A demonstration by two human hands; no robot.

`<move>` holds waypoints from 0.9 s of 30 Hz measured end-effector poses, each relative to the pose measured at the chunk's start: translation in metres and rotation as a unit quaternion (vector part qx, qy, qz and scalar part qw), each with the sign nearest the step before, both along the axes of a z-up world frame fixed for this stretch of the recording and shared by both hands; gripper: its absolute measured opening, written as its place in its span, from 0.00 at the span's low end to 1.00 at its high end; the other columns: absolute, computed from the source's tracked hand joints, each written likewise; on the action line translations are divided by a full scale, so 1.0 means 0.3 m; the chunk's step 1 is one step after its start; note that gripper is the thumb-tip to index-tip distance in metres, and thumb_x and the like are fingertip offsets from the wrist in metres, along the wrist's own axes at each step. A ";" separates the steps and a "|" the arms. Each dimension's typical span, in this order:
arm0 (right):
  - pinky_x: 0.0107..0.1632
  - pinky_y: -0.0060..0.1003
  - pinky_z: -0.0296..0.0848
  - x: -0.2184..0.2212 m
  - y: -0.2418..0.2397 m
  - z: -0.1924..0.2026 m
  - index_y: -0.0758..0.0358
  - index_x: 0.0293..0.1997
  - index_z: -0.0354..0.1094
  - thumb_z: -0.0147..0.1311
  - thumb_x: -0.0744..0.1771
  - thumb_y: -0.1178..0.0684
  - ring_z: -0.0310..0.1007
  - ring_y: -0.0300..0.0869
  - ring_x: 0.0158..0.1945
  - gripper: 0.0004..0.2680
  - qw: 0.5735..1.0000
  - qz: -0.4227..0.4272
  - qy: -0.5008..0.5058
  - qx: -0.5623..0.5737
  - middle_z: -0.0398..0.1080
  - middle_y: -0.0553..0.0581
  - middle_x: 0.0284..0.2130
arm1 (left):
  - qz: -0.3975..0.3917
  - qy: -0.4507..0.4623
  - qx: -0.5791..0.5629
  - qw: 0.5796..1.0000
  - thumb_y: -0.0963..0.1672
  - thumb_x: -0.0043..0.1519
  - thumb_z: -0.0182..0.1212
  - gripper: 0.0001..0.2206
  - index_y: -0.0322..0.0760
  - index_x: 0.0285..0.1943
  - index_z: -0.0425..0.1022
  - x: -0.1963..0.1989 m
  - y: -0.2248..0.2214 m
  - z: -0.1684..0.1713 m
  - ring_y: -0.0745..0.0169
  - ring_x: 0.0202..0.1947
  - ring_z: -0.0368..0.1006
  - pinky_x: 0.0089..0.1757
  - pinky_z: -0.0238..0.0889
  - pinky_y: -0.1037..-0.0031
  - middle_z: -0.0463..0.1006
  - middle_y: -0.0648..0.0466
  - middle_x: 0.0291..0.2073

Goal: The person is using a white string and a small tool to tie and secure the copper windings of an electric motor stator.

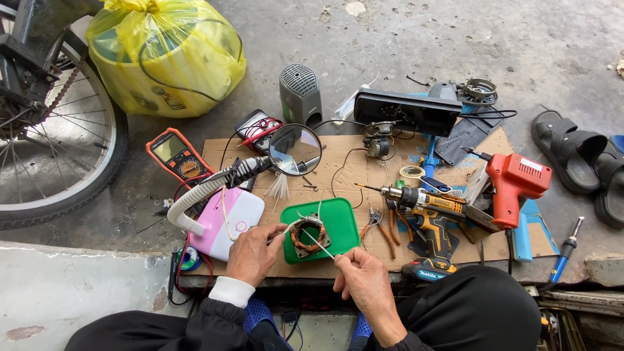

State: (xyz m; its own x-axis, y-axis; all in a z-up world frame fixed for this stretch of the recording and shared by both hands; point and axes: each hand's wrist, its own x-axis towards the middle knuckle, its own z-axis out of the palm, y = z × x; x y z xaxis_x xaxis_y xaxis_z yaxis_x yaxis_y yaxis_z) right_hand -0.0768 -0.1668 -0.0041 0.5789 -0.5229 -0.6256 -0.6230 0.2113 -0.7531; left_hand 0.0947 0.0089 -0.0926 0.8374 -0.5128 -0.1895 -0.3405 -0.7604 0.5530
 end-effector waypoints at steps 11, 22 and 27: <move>0.37 0.37 0.74 0.024 0.006 -0.020 0.61 0.28 0.69 0.59 0.72 0.53 0.65 0.39 0.19 0.12 1.000 -0.003 -0.007 -0.002 0.78 0.58 0.18 | -0.016 -0.053 0.089 0.994 0.50 0.68 0.61 0.14 0.59 0.60 0.86 -0.008 -0.039 -0.006 0.37 0.42 0.83 0.39 0.75 0.44 0.86 0.46 0.41; 0.34 0.36 0.70 -0.004 -0.005 -0.035 0.62 0.28 0.70 0.60 0.72 0.53 0.64 0.39 0.17 0.12 0.999 -0.024 -0.022 0.017 0.78 0.60 0.17 | -0.033 -0.043 0.128 0.990 0.51 0.69 0.59 0.14 0.60 0.60 0.86 -0.001 -0.050 0.040 0.36 0.44 0.84 0.39 0.74 0.44 0.89 0.50 0.42; 0.35 0.36 0.71 0.003 -0.004 -0.035 0.62 0.28 0.70 0.60 0.72 0.53 0.65 0.39 0.18 0.12 1.000 -0.017 -0.010 0.011 0.79 0.60 0.18 | -0.029 -0.041 0.127 0.991 0.51 0.69 0.59 0.14 0.61 0.59 0.86 -0.002 -0.052 0.037 0.34 0.44 0.83 0.40 0.74 0.43 0.89 0.49 0.42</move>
